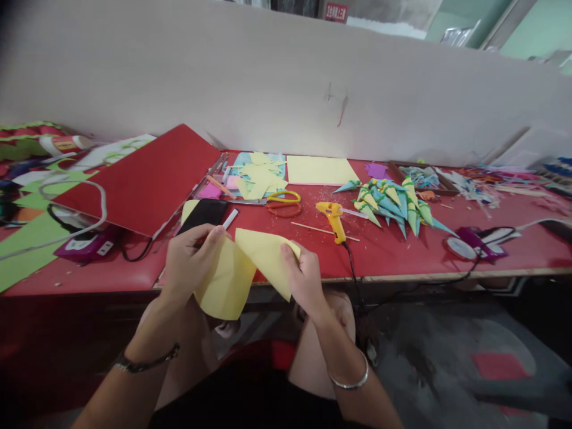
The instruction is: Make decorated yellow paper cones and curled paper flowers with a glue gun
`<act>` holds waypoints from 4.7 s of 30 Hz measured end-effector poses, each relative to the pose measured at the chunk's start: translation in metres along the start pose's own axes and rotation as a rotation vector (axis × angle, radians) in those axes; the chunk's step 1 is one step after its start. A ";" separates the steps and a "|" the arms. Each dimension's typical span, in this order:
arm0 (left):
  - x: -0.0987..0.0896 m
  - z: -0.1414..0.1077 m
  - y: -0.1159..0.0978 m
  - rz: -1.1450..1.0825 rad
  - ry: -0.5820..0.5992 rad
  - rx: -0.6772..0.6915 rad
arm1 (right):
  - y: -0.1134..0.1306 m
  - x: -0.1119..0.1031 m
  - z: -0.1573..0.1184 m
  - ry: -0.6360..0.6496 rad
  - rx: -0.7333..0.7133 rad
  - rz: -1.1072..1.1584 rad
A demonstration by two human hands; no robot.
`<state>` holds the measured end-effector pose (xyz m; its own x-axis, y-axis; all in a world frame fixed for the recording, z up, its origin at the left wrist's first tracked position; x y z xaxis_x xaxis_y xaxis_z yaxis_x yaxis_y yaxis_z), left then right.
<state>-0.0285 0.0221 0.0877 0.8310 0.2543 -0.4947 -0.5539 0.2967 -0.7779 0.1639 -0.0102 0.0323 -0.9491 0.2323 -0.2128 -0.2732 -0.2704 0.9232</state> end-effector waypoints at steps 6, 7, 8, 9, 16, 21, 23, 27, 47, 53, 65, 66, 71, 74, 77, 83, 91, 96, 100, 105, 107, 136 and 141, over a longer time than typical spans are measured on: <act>0.006 -0.001 0.040 -0.245 0.126 -0.242 | -0.012 -0.018 0.007 -0.143 0.084 -0.047; 0.007 -0.003 0.046 -0.263 0.107 -0.258 | -0.015 -0.020 0.008 -0.164 0.101 -0.042; 0.009 -0.005 0.050 -0.266 0.088 -0.265 | -0.017 -0.021 0.009 -0.181 0.110 -0.024; 0.010 -0.007 0.053 -0.260 0.058 -0.266 | -0.019 -0.021 0.009 -0.178 0.106 0.005; 0.001 -0.014 0.056 -0.129 -0.263 -0.222 | -0.034 -0.008 0.009 -0.036 0.067 0.052; -0.008 -0.014 0.054 -0.059 -0.305 -0.193 | -0.044 -0.017 0.007 -0.061 0.091 0.005; -0.009 -0.013 0.054 -0.045 -0.297 -0.191 | -0.044 -0.018 0.007 -0.050 0.092 -0.010; -0.011 -0.011 0.054 -0.024 -0.268 -0.190 | -0.043 -0.020 0.009 -0.040 0.094 -0.032; -0.013 -0.010 0.056 -0.047 -0.185 -0.234 | -0.041 -0.026 0.008 0.054 0.150 0.035; -0.013 -0.010 0.065 -0.062 -0.144 -0.224 | -0.037 -0.030 0.011 0.042 0.135 0.056; -0.021 -0.007 0.053 0.003 -0.145 -0.195 | -0.039 -0.032 0.008 -0.027 0.145 0.082; -0.021 -0.007 0.054 0.006 -0.145 -0.196 | -0.039 -0.032 0.007 -0.024 0.144 0.086; -0.021 -0.006 0.055 0.002 -0.123 -0.199 | -0.038 -0.030 0.007 0.000 0.144 0.104; -0.017 -0.007 0.055 -0.010 -0.076 -0.198 | -0.035 -0.030 0.009 0.031 0.129 0.112; -0.011 -0.009 0.058 -0.027 -0.024 -0.199 | -0.031 -0.030 0.013 0.053 0.110 0.098; -0.007 -0.011 0.065 -0.041 -0.036 -0.218 | -0.032 -0.032 0.013 0.005 0.113 0.048; -0.025 -0.010 0.069 -0.033 -0.163 -0.242 | -0.034 -0.049 0.014 -0.129 0.073 -0.003; -0.030 -0.010 0.069 -0.041 -0.219 -0.260 | -0.032 -0.049 0.014 -0.103 0.038 0.011; -0.022 -0.010 0.076 -0.083 -0.240 -0.280 | -0.040 -0.021 0.003 0.083 0.077 0.066; -0.004 -0.012 0.080 -0.185 -0.056 -0.290 | -0.058 -0.008 -0.004 0.105 0.162 0.074; 0.010 -0.016 0.080 -0.214 0.150 -0.321 | -0.060 -0.011 -0.002 0.056 0.167 0.059; 0.019 0.077 0.085 0.488 0.016 -0.201 | -0.072 -0.040 -0.006 -0.233 0.227 -0.003; 0.009 0.068 0.106 0.767 0.011 -0.279 | -0.074 -0.033 -0.005 -0.175 0.217 -0.017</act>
<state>-0.0834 0.1182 0.0270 0.2267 0.2839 -0.9317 -0.9371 -0.1971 -0.2881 0.2144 -0.0029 -0.0307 -0.8980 0.3980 -0.1875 -0.2309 -0.0636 0.9709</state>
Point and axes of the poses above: each hand's wrist, its own z-axis towards the middle knuckle, its own x-axis out of the palm, y = z × x, the point moved 7 cm from there along z, towards the middle knuckle, and after that the axes turned 6 degrees about -x, right-handed, at the moved point
